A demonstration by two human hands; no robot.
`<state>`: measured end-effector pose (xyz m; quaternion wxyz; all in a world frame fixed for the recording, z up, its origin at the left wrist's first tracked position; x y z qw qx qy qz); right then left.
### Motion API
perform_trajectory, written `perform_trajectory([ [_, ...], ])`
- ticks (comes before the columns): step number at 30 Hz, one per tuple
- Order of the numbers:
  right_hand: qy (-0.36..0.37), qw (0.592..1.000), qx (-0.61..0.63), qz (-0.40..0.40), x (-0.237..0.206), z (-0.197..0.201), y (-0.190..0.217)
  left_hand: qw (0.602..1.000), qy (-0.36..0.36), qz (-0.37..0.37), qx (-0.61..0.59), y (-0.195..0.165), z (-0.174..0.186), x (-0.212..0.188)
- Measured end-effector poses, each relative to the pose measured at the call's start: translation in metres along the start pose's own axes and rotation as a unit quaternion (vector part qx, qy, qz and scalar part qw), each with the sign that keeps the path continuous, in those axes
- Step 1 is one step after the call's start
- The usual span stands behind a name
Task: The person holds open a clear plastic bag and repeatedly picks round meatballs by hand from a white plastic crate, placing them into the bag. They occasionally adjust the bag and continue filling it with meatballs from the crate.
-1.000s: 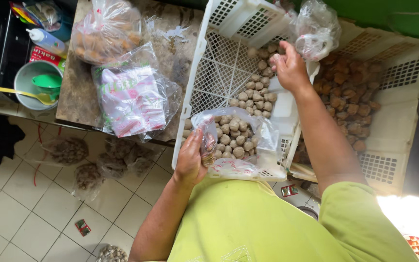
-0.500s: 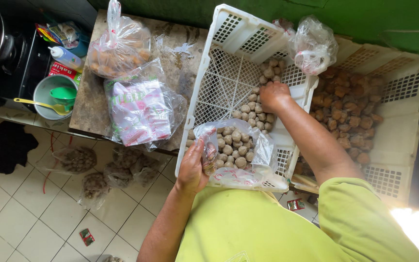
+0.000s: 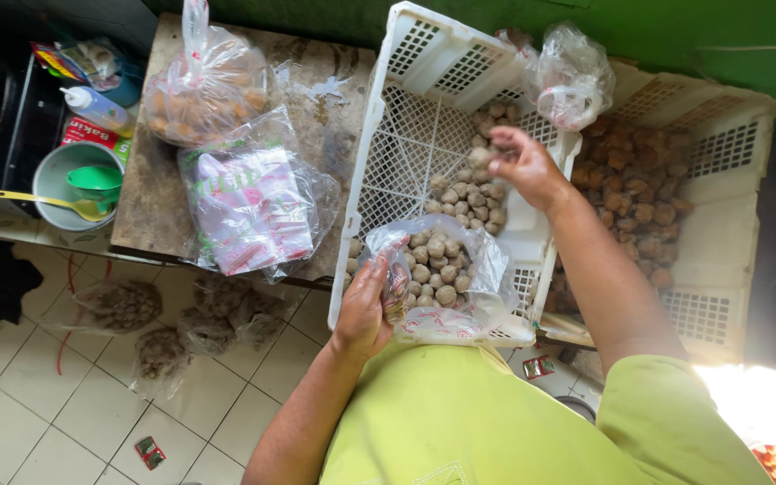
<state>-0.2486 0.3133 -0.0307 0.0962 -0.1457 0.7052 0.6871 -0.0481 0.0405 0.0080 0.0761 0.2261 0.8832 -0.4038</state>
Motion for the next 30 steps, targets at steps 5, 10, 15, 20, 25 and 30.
perform_trajectory([
  [5,-0.109,0.964,-0.196,0.141,-0.005,0.015,0.014,1.0,-0.007,0.017,-0.001,0.003,0.0,0.001],
  [10,0.05,0.846,-0.513,0.134,-0.011,-0.028,0.003,1.0,0.012,0.01,-0.005,0.003,-0.001,0.0],
  [15,0.088,0.803,-0.56,0.184,-0.011,-0.058,0.004,1.0,-0.005,0.019,-0.006,0.005,0.004,0.001],
  [20,0.103,0.762,-0.62,0.158,0.01,-0.074,-0.005,1.0,-0.013,0.021,-0.003,0.007,0.004,0.002],
  [25,0.077,0.904,-0.416,0.066,0.013,-0.057,0.002,1.0,-0.002,0.015,-0.011,0.007,0.005,0.001],
  [30,0.196,0.98,-0.031,-0.016,-0.036,-0.044,0.025,0.998,-0.053,0.009,-0.018,0.007,0.01,0.004],
])
Point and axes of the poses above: each hand's wrist, its own x-axis towards the middle knuckle, its own z-axis out of the back of the hand, y = z × x, the point moved 7 cm from there along x, towards the middle knuckle, and after that the axes turned 13 degrees about x, right-handed, at the moved point
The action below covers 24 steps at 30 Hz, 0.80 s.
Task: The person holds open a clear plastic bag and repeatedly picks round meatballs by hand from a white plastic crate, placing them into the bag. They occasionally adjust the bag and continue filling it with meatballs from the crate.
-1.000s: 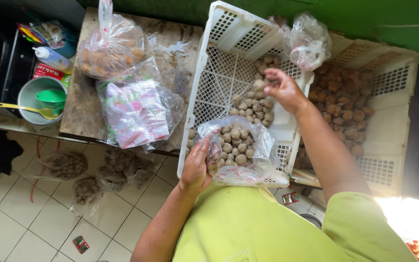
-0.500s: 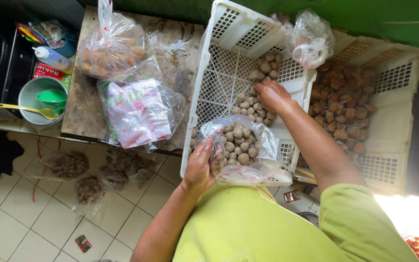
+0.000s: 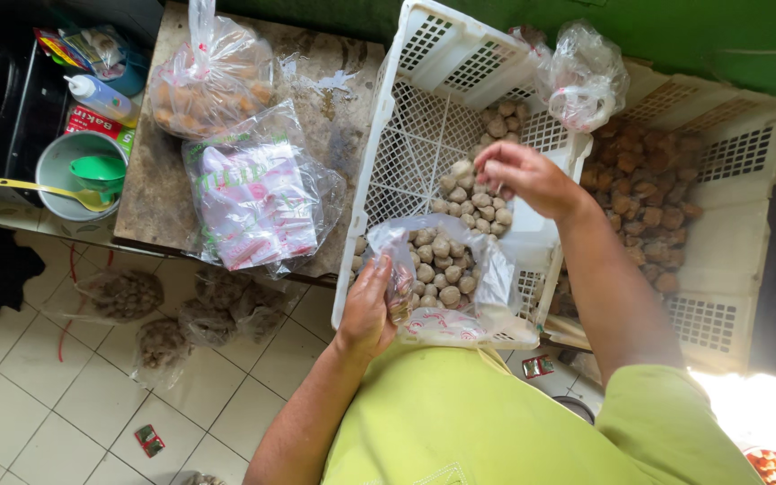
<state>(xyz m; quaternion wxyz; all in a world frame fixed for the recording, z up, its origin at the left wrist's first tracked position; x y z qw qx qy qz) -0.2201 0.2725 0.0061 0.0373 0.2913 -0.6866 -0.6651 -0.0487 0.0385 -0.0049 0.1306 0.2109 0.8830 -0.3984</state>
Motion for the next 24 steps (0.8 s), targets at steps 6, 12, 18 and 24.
perform_trajectory([
  [6,-0.004,0.943,-0.328,0.051,-0.007,-0.03,-0.008,0.998,-0.05,0.027,0.024,0.006,0.01,0.001],
  [12,0.081,0.895,-0.404,0.169,0.032,-0.081,-0.043,0.99,0.097,0.022,0.099,0.014,0.004,-0.005],
  [18,0.172,0.909,-0.376,0.057,0.04,-0.085,-0.092,0.993,0.051,0.018,0.101,0.019,0.017,-0.007],
  [24,0.197,0.911,-0.361,-0.016,0.031,-0.076,-0.084,0.988,0.12,0.014,0.096,0.023,0.015,-0.009],
])
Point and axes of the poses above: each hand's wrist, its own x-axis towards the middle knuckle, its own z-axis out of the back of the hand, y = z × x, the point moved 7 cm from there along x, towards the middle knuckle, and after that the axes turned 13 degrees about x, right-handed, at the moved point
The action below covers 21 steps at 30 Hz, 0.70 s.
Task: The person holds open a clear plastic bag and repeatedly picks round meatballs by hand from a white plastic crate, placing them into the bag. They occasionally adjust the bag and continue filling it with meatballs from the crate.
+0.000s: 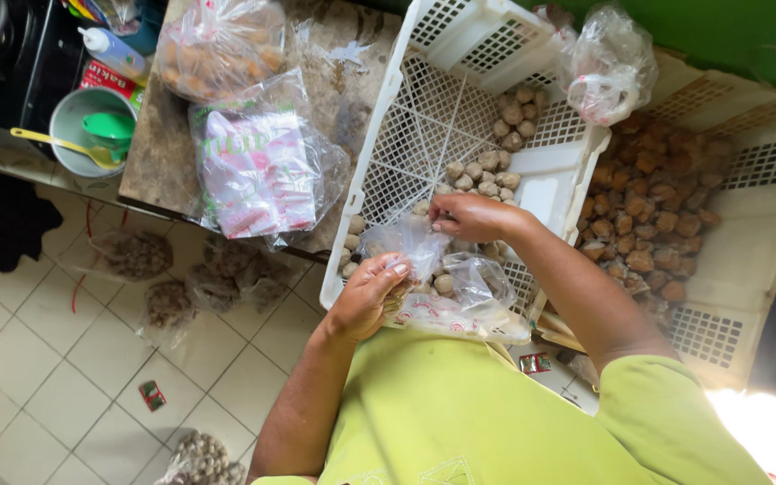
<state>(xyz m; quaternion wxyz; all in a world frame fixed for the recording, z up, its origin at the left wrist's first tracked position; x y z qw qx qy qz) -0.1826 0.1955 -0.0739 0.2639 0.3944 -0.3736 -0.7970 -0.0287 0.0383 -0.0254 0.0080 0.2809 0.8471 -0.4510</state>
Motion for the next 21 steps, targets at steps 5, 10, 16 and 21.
perform_trajectory([
  [5,-0.108,0.988,0.104,-0.025,-0.068,0.029,0.041,0.997,-0.077,-0.009,-0.018,-0.011,-0.001,0.013],
  [10,-0.088,0.964,0.18,0.174,-0.121,0.01,0.101,0.987,-0.11,-0.043,-0.107,-0.027,-0.008,0.016],
  [16,-0.434,0.894,0.093,0.06,-0.09,0.072,0.063,0.996,0.0,-0.028,-0.089,-0.03,-0.022,0.017],
  [21,-0.397,0.907,-0.14,0.027,-0.021,0.071,0.049,0.996,-0.064,0.024,-0.051,-0.024,-0.014,0.016],
])
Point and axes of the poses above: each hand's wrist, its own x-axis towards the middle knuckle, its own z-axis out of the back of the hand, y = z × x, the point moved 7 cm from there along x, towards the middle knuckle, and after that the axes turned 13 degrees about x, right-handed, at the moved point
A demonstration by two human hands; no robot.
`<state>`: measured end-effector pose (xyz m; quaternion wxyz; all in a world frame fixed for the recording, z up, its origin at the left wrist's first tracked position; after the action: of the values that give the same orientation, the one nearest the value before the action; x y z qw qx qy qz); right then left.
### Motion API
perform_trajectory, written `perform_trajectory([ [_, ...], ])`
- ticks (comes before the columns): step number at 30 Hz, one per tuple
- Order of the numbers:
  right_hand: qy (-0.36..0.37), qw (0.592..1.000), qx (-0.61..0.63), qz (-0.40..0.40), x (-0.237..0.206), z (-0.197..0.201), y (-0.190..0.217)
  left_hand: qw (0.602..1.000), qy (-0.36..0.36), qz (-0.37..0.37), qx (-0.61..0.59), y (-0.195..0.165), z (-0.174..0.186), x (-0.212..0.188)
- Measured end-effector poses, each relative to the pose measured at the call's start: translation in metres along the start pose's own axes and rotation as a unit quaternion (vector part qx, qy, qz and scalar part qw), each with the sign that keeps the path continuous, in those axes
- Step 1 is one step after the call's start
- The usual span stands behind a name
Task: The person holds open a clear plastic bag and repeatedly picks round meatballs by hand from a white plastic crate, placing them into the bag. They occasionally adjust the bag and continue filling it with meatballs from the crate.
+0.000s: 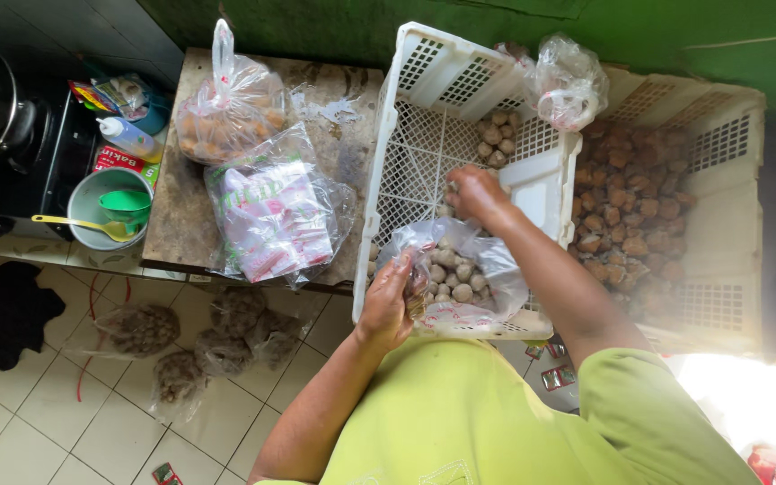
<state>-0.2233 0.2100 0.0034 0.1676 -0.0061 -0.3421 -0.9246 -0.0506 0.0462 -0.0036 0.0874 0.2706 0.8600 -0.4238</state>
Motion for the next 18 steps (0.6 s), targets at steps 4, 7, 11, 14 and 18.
perform_trajectory([
  [4,0.035,0.998,-0.056,-0.001,0.006,-0.02,0.003,0.999,0.05,-0.019,-0.008,-0.005,-0.005,-0.002],
  [7,0.014,0.981,0.164,-0.099,-0.003,0.005,-0.013,0.999,0.039,-0.015,-0.005,-0.002,-0.001,-0.002],
  [11,0.007,0.86,0.488,-0.153,-0.043,0.058,0.007,0.999,0.016,-0.016,-0.042,0.004,0.003,-0.001],
  [14,0.141,0.845,0.511,-0.069,-0.083,0.062,0.054,0.998,-0.002,-0.007,-0.062,0.008,0.004,0.001],
  [18,0.192,0.938,0.289,0.027,-0.09,0.035,0.062,0.999,0.002,-0.001,-0.036,0.006,0.002,-0.002],
])
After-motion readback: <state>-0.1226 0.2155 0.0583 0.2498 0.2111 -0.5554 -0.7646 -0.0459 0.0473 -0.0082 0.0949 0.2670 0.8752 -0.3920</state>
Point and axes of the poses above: each hand's wrist, its own x-axis towards the middle knuckle, its own z-axis out of the back of the hand, y = z × x, the point moved 7 cm from there along x, towards the middle knuckle, and after that the axes turned 13 degrees about x, right-handed, at the moved point
